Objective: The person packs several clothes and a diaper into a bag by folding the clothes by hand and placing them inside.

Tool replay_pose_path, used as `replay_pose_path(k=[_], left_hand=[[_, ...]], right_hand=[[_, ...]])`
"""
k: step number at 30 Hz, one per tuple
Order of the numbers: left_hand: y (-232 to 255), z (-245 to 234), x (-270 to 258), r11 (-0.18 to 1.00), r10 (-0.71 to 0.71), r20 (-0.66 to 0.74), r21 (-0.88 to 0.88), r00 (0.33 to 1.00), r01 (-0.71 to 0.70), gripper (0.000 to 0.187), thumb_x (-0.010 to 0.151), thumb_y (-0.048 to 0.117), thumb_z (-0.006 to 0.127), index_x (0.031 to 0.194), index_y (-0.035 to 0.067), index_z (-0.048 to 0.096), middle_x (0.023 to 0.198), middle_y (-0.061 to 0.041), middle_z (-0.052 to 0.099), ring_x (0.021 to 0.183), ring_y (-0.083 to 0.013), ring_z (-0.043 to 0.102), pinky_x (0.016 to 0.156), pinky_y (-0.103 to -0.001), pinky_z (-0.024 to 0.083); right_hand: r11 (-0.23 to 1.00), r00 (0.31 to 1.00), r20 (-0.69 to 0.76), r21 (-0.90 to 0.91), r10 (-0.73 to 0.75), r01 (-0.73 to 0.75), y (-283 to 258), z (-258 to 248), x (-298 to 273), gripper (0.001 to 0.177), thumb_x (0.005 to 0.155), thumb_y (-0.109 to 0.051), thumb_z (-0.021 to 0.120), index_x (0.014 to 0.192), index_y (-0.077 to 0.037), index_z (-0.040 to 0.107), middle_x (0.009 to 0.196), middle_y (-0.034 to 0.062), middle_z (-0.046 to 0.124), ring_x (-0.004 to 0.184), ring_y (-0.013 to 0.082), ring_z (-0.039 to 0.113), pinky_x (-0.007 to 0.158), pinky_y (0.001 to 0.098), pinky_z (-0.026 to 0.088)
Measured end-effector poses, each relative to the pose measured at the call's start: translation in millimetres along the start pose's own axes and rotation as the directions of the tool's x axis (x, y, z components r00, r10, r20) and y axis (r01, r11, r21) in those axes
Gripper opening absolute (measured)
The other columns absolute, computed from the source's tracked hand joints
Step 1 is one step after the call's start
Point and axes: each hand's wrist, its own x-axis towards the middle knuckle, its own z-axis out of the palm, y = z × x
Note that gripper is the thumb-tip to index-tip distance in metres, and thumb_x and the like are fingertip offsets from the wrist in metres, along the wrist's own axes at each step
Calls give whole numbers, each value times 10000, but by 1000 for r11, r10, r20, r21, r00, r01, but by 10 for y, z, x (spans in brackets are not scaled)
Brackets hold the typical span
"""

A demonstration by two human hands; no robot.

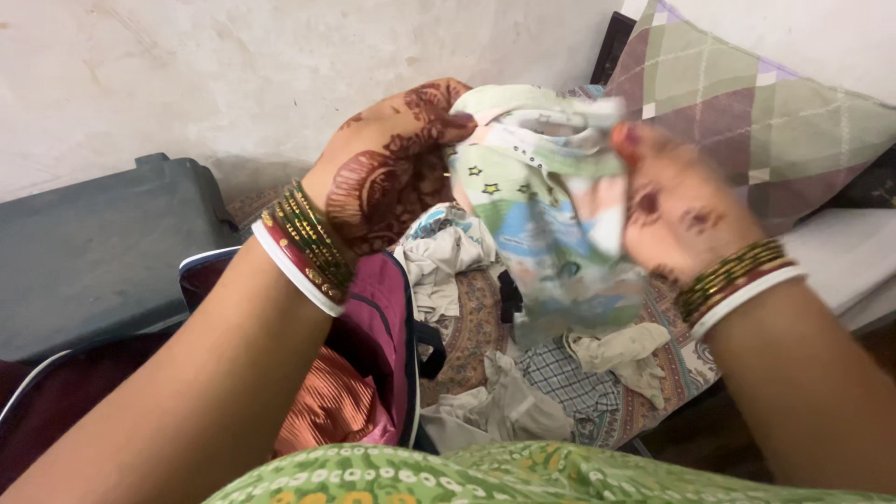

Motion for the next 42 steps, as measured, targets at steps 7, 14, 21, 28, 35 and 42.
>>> replay_pose_path(k=[7, 14, 21, 28, 35, 42], left_hand=[[-80, 20, 77, 952, 100, 168, -303, 981, -45, 282, 1027, 71, 635, 1281, -41, 588, 1145, -136, 711, 1055, -217, 717, 990, -359, 595], [-287, -44, 122, 943, 25, -241, -317, 970, -103, 451, 923, 251, 707, 1296, 25, 594, 1273, -171, 676, 1129, -280, 703, 1000, -425, 595], [-751, 382, -95, 792, -371, 62, -501, 927, 350, 709, 820, 520, 711, 1284, -12, 642, 1300, -217, 675, 1174, -305, 663, 973, -411, 591], [-640, 246, -110, 878, -221, 40, -426, 974, 217, 388, 1015, 256, 723, 1301, 10, 629, 1195, -137, 719, 1064, -236, 683, 965, -395, 553], [-470, 243, -119, 931, -100, -120, -362, 988, 50, 421, 974, 285, 710, 1260, -6, 607, 1174, -120, 709, 1054, -227, 676, 948, -364, 564], [-145, 302, -199, 980, 39, -369, -169, 929, -108, 488, 841, 209, 742, 1271, 32, 596, 1179, -93, 695, 1063, -230, 690, 938, -344, 579]], right_hand=[[908, 913, 1, -99, 408, -406, 495, -295, -23, 586, 777, -238, 801, 1225, 44, 549, 1259, 198, 658, 1219, 307, 639, 1103, 443, 454], [920, 864, 463, 217, 198, -327, 270, 24, -83, 536, 1037, -225, 680, 1381, 136, 482, 1317, 232, 582, 1285, 375, 536, 1170, 539, 407], [974, 880, 472, 173, 51, -149, -61, 193, -112, 593, 1002, -356, 617, 1388, 94, 595, 1406, 260, 595, 1289, 387, 558, 1123, 536, 406], [996, 958, 284, 88, -24, -1, -55, 213, -149, 563, 976, -391, 681, 1316, 53, 617, 1335, 207, 676, 1283, 326, 629, 1162, 500, 443], [997, 987, 145, 32, 70, -75, -10, 307, -161, 398, 884, -120, 710, 1204, 94, 609, 1243, 185, 700, 1174, 267, 670, 1102, 437, 520], [1000, 1000, -23, -24, 6, -7, -235, 493, -119, 300, 873, -121, 726, 1099, 47, 624, 1178, 140, 718, 1118, 253, 716, 1052, 453, 512]])
